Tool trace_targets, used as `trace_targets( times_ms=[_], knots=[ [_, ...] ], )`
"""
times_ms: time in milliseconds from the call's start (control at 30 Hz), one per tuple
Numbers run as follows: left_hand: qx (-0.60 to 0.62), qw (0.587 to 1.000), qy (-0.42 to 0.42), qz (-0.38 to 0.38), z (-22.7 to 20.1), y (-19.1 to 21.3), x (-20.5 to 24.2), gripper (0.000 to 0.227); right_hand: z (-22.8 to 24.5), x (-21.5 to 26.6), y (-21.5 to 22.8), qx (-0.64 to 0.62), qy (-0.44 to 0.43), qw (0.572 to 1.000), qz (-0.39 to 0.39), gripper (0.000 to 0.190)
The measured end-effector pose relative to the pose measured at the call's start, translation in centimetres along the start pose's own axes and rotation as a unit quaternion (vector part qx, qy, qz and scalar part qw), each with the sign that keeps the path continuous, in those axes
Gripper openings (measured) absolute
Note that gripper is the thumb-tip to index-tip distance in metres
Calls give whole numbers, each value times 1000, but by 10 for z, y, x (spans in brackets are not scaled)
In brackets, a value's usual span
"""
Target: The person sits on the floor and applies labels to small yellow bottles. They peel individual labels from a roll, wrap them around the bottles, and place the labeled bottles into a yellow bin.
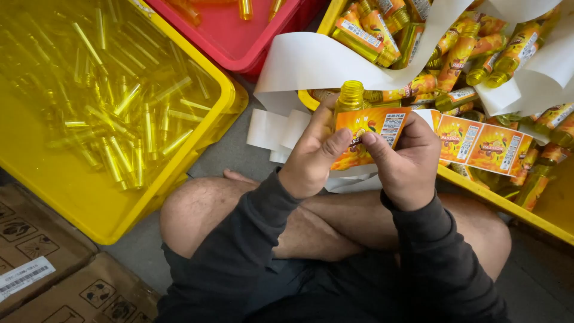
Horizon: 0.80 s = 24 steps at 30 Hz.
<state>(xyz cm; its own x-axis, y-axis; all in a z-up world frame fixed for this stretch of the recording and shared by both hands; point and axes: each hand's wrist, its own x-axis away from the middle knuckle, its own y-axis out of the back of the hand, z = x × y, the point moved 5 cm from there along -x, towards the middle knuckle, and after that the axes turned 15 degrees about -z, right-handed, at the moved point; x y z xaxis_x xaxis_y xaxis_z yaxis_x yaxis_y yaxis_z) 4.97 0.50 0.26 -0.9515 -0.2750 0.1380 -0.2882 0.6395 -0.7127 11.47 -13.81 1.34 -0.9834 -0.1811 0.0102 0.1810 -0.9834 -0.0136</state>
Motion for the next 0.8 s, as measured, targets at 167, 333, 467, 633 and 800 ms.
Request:
trace_targets(
  times_ms=[167,333,467,633,800],
  knots=[
    [-20,1000,6,10,2,-4,5,61,1,-2,0,-2,13,1000,-5,21],
    [-103,994,-3,40,-13,-9,10,69,-16,-7,13,-23,21,999,-34,29],
    [-96,992,24,78,-16,-15,16,88,-37,-11,24,-64,-34,996,-54,29],
    [-102,990,39,89,-17,-18,16,95,-47,-12,29,-87,-61,993,-58,30],
    [-94,990,54,86,-11,-19,17,97,-41,-13,26,-95,-55,993,-46,30]
  ],
)
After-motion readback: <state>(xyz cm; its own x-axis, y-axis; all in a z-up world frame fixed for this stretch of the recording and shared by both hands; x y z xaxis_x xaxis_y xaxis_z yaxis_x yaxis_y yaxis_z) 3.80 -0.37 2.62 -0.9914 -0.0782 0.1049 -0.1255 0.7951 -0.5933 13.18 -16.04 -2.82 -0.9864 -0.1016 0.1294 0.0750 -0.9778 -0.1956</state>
